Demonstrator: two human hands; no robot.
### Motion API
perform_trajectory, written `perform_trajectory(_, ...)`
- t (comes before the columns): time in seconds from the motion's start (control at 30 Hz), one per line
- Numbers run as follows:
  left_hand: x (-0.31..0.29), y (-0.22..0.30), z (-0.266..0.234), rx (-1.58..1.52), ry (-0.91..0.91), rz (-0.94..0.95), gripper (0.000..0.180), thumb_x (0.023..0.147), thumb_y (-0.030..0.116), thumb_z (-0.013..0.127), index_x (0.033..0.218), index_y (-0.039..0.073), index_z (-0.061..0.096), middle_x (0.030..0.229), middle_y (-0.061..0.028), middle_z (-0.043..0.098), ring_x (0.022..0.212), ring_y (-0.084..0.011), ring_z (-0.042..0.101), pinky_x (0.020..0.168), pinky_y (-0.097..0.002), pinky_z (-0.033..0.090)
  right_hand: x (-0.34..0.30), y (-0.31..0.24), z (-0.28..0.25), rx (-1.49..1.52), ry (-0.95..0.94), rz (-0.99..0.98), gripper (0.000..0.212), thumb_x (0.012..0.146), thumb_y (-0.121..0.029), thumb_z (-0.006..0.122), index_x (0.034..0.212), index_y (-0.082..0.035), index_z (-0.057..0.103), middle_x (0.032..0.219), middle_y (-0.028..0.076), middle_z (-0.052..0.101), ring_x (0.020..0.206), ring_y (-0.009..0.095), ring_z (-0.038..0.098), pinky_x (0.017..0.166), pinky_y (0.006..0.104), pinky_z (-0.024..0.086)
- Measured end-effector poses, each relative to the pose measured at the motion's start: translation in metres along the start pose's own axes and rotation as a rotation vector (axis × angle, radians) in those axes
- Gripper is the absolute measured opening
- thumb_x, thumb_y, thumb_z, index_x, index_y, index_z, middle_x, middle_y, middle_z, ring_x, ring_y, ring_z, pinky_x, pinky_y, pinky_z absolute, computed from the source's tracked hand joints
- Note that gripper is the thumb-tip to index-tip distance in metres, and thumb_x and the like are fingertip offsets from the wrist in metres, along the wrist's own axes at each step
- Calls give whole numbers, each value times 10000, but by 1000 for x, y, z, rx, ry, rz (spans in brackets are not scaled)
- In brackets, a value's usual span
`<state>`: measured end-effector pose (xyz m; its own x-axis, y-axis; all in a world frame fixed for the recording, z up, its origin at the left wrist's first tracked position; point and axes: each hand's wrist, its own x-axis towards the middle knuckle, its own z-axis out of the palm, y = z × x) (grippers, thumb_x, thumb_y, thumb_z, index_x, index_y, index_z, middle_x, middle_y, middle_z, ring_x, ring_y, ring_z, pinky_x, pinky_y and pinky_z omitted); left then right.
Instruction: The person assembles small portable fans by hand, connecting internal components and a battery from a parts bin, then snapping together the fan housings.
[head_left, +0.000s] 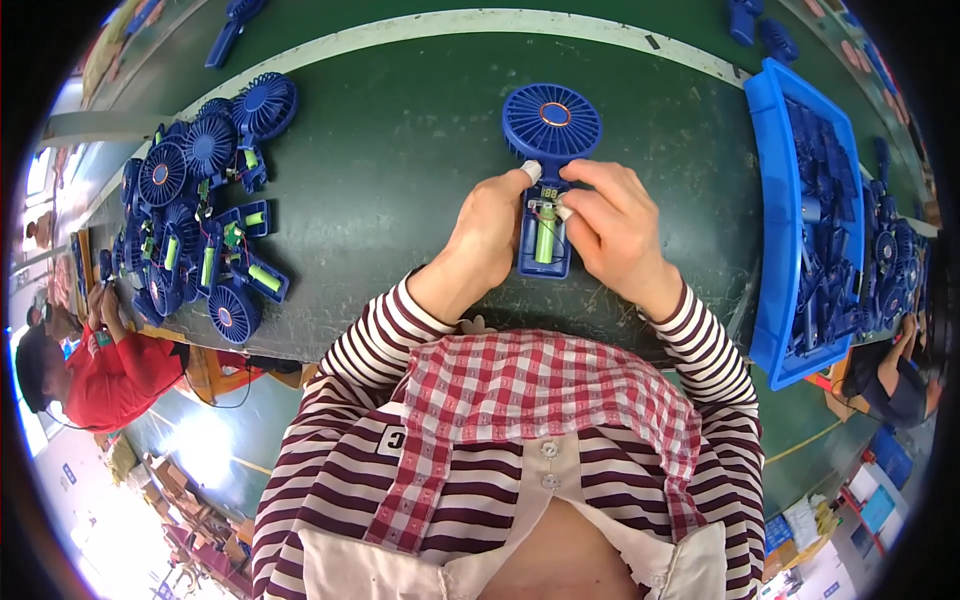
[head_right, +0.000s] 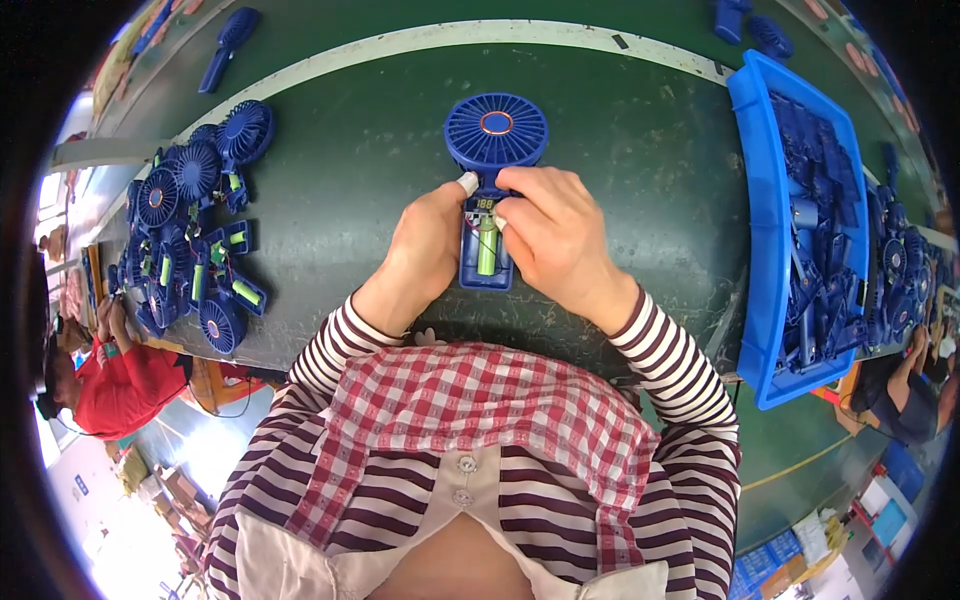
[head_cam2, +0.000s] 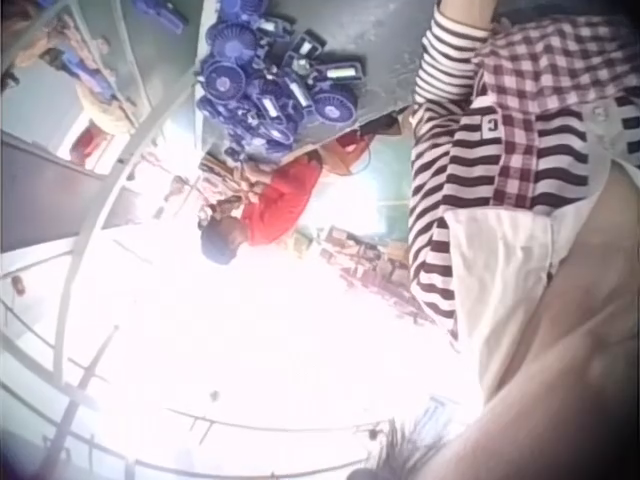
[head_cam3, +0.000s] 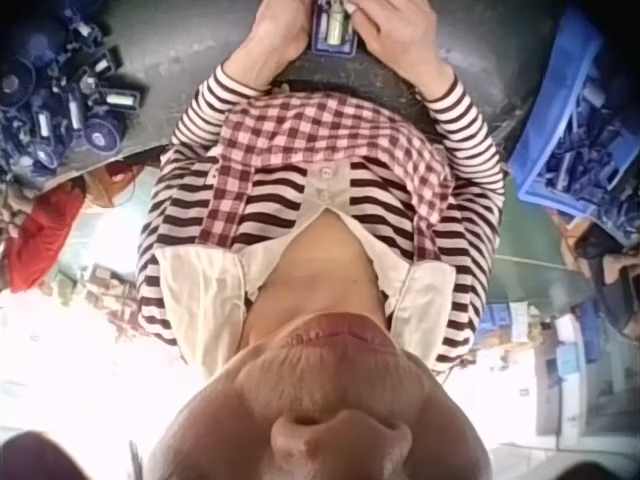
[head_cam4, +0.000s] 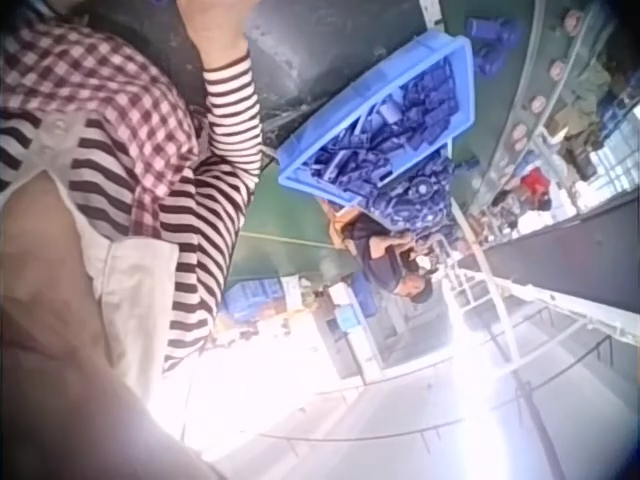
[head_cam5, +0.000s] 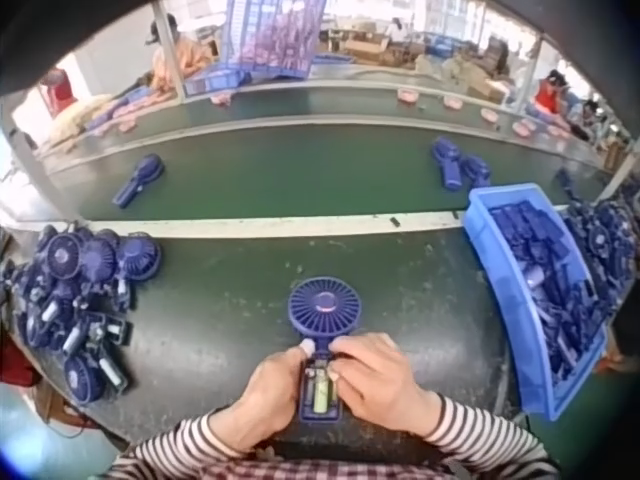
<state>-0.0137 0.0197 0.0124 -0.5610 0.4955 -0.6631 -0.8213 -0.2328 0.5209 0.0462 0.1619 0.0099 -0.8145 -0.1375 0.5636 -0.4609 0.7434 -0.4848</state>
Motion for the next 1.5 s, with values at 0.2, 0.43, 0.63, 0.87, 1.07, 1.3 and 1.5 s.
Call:
perform_trajectory(0.2, -2, 6, -4, -13, -54, -16, 210, 915, 182, 437, 958, 6, 544, 864, -66, 582, 746, -161, 566, 655, -333, 480, 10, 1, -9, 226, -61, 188, 124, 702, 76, 598, 815, 38, 567, 944, 125, 585, 828, 242, 599, 711, 292, 481)
perform_trajectory(0.43, 0, 6, -7, 29, -66, -28, 174, 905, 176, 450, 869, 32, 539, 781, -49, 557, 623, -138, 530, 525, -307, 428, 14, 2, -15, 200, -127, 158, 113, 711, 89, 570, 817, 50, 567, 956, 120, 583, 840, 233, 598, 728, 288, 478)
perform_trajectory(0.63, 4, 5, -8, 10, -57, -55, 176, 901, 178, 460, 870, 24, 539, 779, -56, 559, 632, -152, 535, 535, -309, 434, 15, 5, -19, 194, -188, 167, 123, 712, 93, 556, 826, 48, 550, 968, 122, 574, 834, 233, 595, 712, 294, 478)
perform_trajectory(0.87, 0, 8, -13, 96, -81, -41, 277, 938, 178, 349, 1059, -18, 504, 977, -118, 594, 880, -216, 593, 802, -368, 494, 19, 6, -17, 173, -214, 72, 109, 708, 90, 544, 809, 50, 531, 944, 125, 557, 791, 251, 583, 673, 312, 477)
perform_trajectory(1.07, -3, 9, -6, 14, -47, -33, 205, 904, 178, 466, 955, -2, 551, 849, -67, 587, 712, -163, 577, 609, -316, 484, 15, 9, -16, 194, -195, 64, 129, 694, 89, 546, 817, 53, 528, 955, 131, 552, 804, 257, 579, 682, 322, 477)
perform_trajectory(1.3, -2, 7, -8, 11, -65, -38, 207, 905, 182, 464, 945, 1, 556, 833, -64, 589, 702, -156, 576, 598, -315, 485, 17, 4, -15, 135, -192, 26, 136, 679, 94, 547, 805, 52, 519, 944, 138, 545, 803, 277, 575, 678, 333, 478)
perform_trajectory(1.5, 0, 3, -12, 58, -56, -24, 217, 898, 189, 473, 925, -6, 565, 806, -63, 588, 659, -149, 562, 573, -303, 475, 15, 4, -15, 101, -216, -17, 176, 641, 105, 563, 803, 53, 519, 962, 138, 541, 823, 285, 572, 668, 345, 485)
